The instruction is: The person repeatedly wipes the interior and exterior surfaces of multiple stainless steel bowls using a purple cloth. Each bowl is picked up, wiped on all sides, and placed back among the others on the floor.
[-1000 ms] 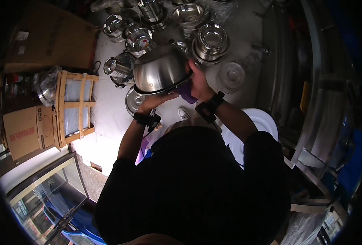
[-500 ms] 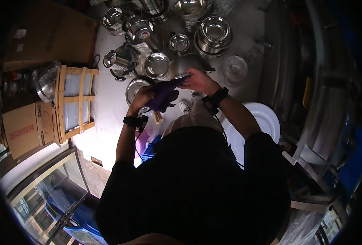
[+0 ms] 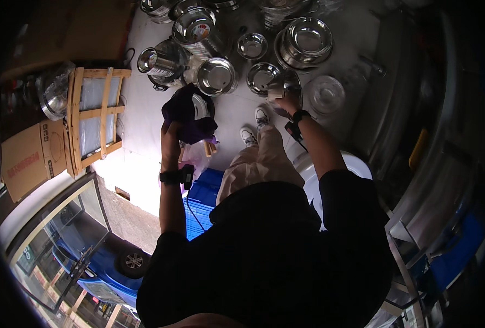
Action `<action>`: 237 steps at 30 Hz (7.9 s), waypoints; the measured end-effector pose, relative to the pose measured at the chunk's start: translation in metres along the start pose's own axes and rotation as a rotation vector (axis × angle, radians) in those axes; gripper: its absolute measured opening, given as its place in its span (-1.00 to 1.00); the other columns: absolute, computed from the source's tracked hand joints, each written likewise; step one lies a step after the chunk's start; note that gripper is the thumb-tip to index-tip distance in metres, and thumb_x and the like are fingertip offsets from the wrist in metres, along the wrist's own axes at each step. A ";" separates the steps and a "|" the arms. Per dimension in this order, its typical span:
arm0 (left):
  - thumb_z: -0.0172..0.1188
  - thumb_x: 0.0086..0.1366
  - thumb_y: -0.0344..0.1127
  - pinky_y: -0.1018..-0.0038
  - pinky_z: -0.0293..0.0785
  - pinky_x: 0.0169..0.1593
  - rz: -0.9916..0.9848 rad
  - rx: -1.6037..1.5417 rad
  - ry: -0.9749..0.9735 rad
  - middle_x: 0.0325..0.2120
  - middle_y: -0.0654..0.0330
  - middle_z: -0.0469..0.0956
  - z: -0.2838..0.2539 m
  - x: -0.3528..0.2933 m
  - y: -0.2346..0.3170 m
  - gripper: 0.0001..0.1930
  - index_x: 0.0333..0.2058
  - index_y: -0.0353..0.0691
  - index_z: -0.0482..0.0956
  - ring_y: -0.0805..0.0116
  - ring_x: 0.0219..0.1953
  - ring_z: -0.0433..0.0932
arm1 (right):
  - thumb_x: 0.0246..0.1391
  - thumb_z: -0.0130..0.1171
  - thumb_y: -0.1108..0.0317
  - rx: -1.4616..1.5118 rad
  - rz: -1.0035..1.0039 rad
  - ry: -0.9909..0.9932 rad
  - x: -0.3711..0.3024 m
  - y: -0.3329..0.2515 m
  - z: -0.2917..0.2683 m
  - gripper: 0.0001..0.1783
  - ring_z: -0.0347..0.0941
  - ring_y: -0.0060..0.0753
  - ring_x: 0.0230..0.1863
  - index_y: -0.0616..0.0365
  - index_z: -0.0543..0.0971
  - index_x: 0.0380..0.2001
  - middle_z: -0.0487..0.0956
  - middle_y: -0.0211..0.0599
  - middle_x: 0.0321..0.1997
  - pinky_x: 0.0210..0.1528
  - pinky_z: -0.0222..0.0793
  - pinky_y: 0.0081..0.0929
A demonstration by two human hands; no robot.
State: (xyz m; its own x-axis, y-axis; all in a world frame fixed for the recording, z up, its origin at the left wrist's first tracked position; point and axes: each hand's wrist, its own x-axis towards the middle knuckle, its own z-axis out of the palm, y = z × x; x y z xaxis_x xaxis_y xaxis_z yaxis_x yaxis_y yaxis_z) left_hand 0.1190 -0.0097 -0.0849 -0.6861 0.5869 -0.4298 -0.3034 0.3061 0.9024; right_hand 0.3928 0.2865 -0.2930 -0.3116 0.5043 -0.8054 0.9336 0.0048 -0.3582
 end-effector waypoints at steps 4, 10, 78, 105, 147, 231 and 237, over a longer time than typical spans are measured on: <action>0.13 0.17 -0.34 0.53 0.43 -0.14 -0.015 -0.033 0.118 -0.31 0.21 0.59 -0.002 0.011 0.002 -0.67 -0.13 -0.42 0.53 0.42 -0.25 0.53 | -0.08 0.25 0.07 -0.242 -0.508 0.358 0.028 0.013 0.023 -0.60 0.57 0.06 -0.20 0.16 0.62 -0.26 0.64 0.00 -0.31 -0.17 0.49 -0.08; 0.13 0.19 -0.41 0.47 0.43 0.03 0.316 0.745 0.051 -0.11 0.07 0.58 -0.024 0.029 -0.044 -0.62 -0.02 -0.49 0.50 0.31 -0.07 0.56 | 0.01 0.13 0.27 -0.517 -0.445 0.161 0.078 0.002 0.045 -0.78 0.55 0.04 -0.14 0.06 0.64 -0.28 0.63 -0.08 -0.27 -0.10 0.48 -0.06; 0.32 0.13 -0.17 0.07 0.24 0.25 0.457 1.049 0.080 0.14 -0.24 0.30 0.052 0.127 -0.009 -0.18 0.27 -0.38 0.13 -0.27 0.20 0.26 | -0.02 0.18 0.33 0.272 -0.611 0.294 -0.050 -0.191 -0.009 -0.45 0.55 0.19 -0.37 0.16 0.31 0.07 0.60 0.02 -0.47 -0.36 0.42 -0.01; 0.16 0.03 -0.72 0.46 0.58 -0.30 0.466 0.029 -0.317 -0.33 0.19 0.55 -0.012 0.056 -0.018 -0.62 -0.15 -0.25 0.52 0.34 -0.34 0.58 | 0.15 0.19 0.15 -0.483 -1.039 0.908 -0.208 -0.247 0.004 -0.57 0.40 0.06 0.13 0.20 0.51 -0.02 0.43 0.00 0.17 0.07 0.36 -0.16; -0.01 -0.09 -0.73 0.54 0.21 0.24 0.382 -0.081 -0.238 0.21 0.17 0.32 0.025 0.006 0.116 -0.02 0.40 -0.20 -0.05 0.36 0.22 0.30 | 0.19 0.10 0.11 -0.701 -1.341 0.755 -0.181 -0.242 -0.017 -0.63 0.24 -0.18 0.31 0.04 0.54 -0.01 0.50 -0.23 0.13 0.40 -0.02 -0.19; -0.03 -0.09 -0.74 0.59 0.41 -0.06 0.299 -0.163 -0.324 0.19 0.17 0.33 -0.005 0.025 0.062 0.03 0.43 -0.14 -0.13 0.40 0.07 0.43 | 0.13 0.16 0.27 -0.450 -1.130 0.243 -0.181 -0.223 0.022 -0.61 0.36 -0.10 0.21 0.16 0.52 0.02 0.51 -0.21 0.13 0.28 0.20 -0.20; -0.04 -0.06 -0.71 0.59 0.43 -0.03 0.348 -0.134 -0.387 0.18 0.20 0.35 0.012 0.014 0.079 0.01 0.43 -0.09 -0.12 0.41 0.09 0.41 | 0.07 0.12 0.37 -0.099 -1.407 0.419 -0.179 -0.249 0.046 -0.36 0.21 -0.01 0.34 0.17 0.29 0.25 0.33 -0.09 0.30 0.36 0.14 -0.11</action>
State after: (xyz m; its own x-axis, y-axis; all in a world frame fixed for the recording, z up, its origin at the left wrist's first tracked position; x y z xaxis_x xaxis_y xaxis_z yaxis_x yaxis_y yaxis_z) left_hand 0.0930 0.0318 -0.0200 -0.4751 0.8777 -0.0619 -0.2009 -0.0397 0.9788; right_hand 0.2084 0.1555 -0.0816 -0.8970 0.2423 0.3698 -0.0747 0.7414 -0.6669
